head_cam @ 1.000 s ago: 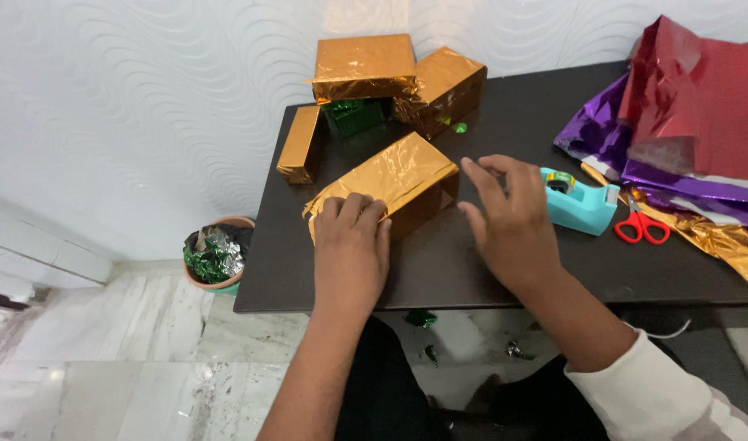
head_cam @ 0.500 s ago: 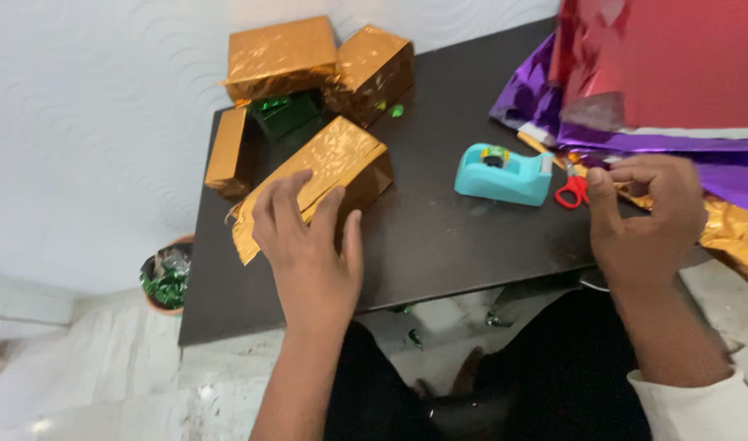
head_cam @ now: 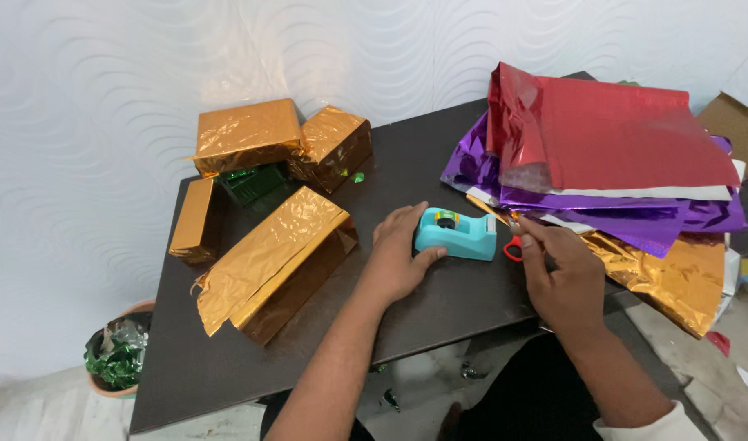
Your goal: The person wraps a small box with gold foil paper on a dark table. They fold the paper around the box, use a tape dispenser to secure the seams, and smooth the edges to complete the wrapping.
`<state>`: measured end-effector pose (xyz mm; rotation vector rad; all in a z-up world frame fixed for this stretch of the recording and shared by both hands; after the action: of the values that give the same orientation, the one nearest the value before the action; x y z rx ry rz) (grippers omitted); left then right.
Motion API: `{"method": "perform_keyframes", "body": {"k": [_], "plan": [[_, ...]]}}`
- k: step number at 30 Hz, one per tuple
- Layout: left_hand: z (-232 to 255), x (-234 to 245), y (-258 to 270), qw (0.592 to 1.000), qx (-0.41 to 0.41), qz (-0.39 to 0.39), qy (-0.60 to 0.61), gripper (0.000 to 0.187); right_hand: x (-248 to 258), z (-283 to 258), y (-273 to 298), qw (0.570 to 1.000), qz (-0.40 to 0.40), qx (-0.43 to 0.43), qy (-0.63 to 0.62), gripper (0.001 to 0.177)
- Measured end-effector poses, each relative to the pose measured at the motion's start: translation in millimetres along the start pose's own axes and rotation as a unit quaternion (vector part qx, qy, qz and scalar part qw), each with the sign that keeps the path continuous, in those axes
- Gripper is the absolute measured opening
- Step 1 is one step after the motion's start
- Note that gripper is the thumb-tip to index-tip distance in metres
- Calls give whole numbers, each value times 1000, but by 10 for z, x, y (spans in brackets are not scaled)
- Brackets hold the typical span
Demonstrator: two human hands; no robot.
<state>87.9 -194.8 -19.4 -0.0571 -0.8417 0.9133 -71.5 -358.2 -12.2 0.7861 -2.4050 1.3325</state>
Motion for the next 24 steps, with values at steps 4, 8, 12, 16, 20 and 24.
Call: {"method": "perform_keyframes", "body": {"k": [4, 8, 12, 16, 20, 24], "plan": [[-106, -56, 82, 999, 0, 27, 25, 69, -23, -19, -41, 998, -23, 39, 31, 22], [-38, 17, 203, 996, -66, 63, 3, 66, -78, -92, -27, 1000, -5, 12, 1, 23], [16, 88, 192, 996, -54, 68, 10, 67, -194, -237, -40, 999, -7, 44, 10, 26], [25, 113, 152, 998, -39, 56, 13, 67, -222, -282, -142, 1000, -10, 20, -19, 28], [18, 116, 228, 999, -10, 46, 19, 68, -16, -584, -56, 997, 10, 24, -72, 37], [17, 81, 146, 999, -34, 36, 4, 63, 469, -834, 80, 944, 20, 31, -327, 46]]}}
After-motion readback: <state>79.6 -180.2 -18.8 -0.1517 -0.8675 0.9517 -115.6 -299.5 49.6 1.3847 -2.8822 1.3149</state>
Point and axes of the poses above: each hand's wrist, its own y-axis away from the middle knuckle, its own x-axis out of the back of the hand, z = x × y, the point moved 5 cm from there along -y, towards the middle knuckle, and after that the axes turned 4 degrees about y, right-handed, at the moved point
